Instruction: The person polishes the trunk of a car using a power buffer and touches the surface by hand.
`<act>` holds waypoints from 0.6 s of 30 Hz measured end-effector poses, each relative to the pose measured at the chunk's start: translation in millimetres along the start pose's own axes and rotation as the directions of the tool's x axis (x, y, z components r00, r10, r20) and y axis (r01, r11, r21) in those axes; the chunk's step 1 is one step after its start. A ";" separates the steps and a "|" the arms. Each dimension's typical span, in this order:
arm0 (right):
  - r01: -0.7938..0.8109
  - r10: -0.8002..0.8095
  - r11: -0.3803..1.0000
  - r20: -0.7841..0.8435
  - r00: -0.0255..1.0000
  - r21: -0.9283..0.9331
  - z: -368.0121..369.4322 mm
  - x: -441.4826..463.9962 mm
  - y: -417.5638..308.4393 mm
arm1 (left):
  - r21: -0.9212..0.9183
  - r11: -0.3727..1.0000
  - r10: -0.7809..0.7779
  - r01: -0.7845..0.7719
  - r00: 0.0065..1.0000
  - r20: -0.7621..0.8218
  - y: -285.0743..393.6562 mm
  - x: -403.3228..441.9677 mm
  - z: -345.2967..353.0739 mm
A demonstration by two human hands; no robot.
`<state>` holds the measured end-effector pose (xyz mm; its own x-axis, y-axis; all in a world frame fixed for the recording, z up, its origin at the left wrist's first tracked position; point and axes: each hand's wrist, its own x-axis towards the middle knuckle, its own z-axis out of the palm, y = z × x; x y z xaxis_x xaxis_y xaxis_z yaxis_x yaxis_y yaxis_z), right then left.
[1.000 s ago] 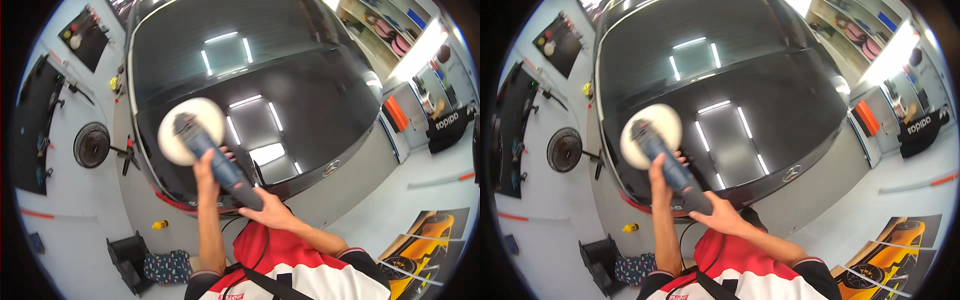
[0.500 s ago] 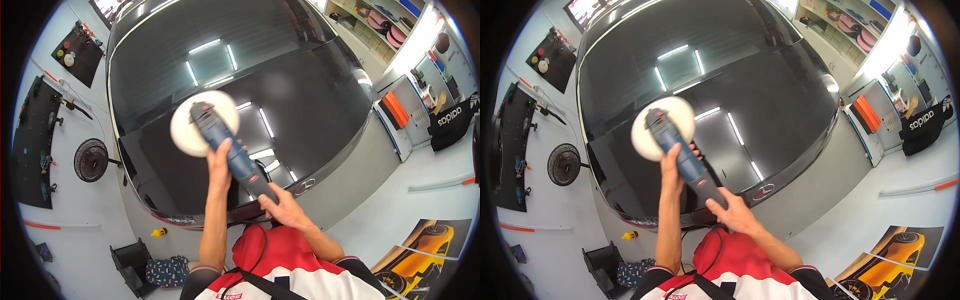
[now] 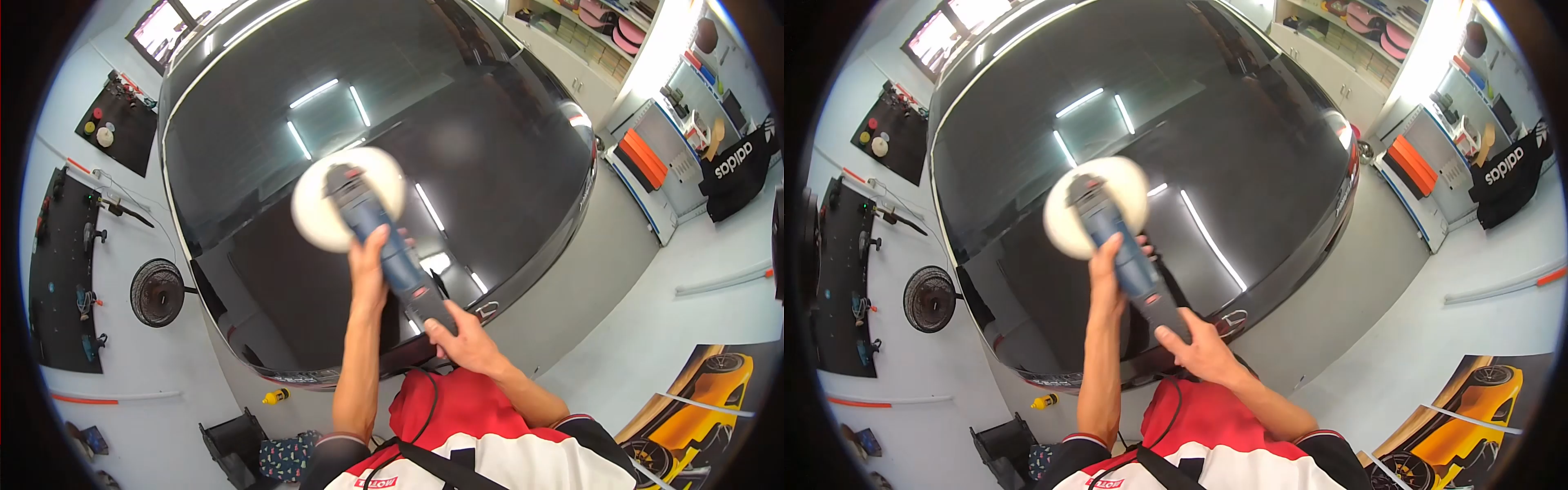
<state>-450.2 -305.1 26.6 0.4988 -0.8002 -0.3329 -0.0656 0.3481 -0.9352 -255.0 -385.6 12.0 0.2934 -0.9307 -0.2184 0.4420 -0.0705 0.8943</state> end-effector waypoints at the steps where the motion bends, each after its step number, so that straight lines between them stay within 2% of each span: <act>1: 0.055 -0.051 0.995 0.040 0.998 -0.084 -3.2 1.9 0.4 | -0.008 1.000 0.012 -0.013 0.997 -0.072 -3.5 -9.9 -13.3; 3: 0.103 -0.074 0.973 0.146 0.987 -0.205 -9.7 8.8 3.3 | -0.063 0.997 0.030 -0.044 0.979 -0.204 -9.4 -31.5 -34.5; 5: 0.100 -0.039 0.967 0.251 0.967 -0.234 -13.8 14.6 -4.4 | -0.126 0.986 0.070 -0.105 0.965 -0.253 -8.6 -44.1 -43.7; 6: 0.078 -0.021 0.972 0.248 0.968 -0.220 -17.6 17.9 -3.1 | -0.154 0.979 0.082 -0.130 0.955 -0.283 -10.0 -48.9 -44.0; 8: 0.171 -0.112 0.959 0.255 0.960 -0.225 -21.6 19.1 0.5 | -0.131 0.986 0.062 -0.103 0.956 -0.287 -9.4 -48.5 -35.6; 10: 0.131 -0.098 0.977 0.193 0.976 -0.167 -30.7 15.4 2.1 | -0.105 0.990 0.058 -0.091 0.957 -0.285 -7.8 -37.2 -16.7; 12: 0.096 -0.086 0.991 0.105 0.991 -0.098 -42.3 8.3 -2.2 | -0.084 0.996 0.008 -0.025 0.982 -0.188 -8.7 -18.1 10.1; 14: 0.077 -0.077 0.997 -0.021 0.997 -0.017 -41.5 1.4 -0.5 | 0.007 0.999 -0.049 0.049 0.999 -0.024 -12.6 6.1 29.5; 16: -0.012 0.021 0.992 -0.066 0.998 0.123 -37.6 -0.4 1.3 | 0.054 0.993 -0.108 0.102 0.985 0.136 -12.1 23.8 48.6; 18: 0.009 0.009 0.983 -0.094 0.995 0.184 -34.3 -2.0 1.1 | 0.085 0.986 -0.162 0.144 0.947 0.277 -8.5 32.0 67.4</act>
<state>-480.9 -319.9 22.0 0.4143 -0.8398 -0.3508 0.0990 0.4247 -0.8999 -306.5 -439.0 23.7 -0.0284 -0.9694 -0.2438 0.4057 -0.2340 0.8835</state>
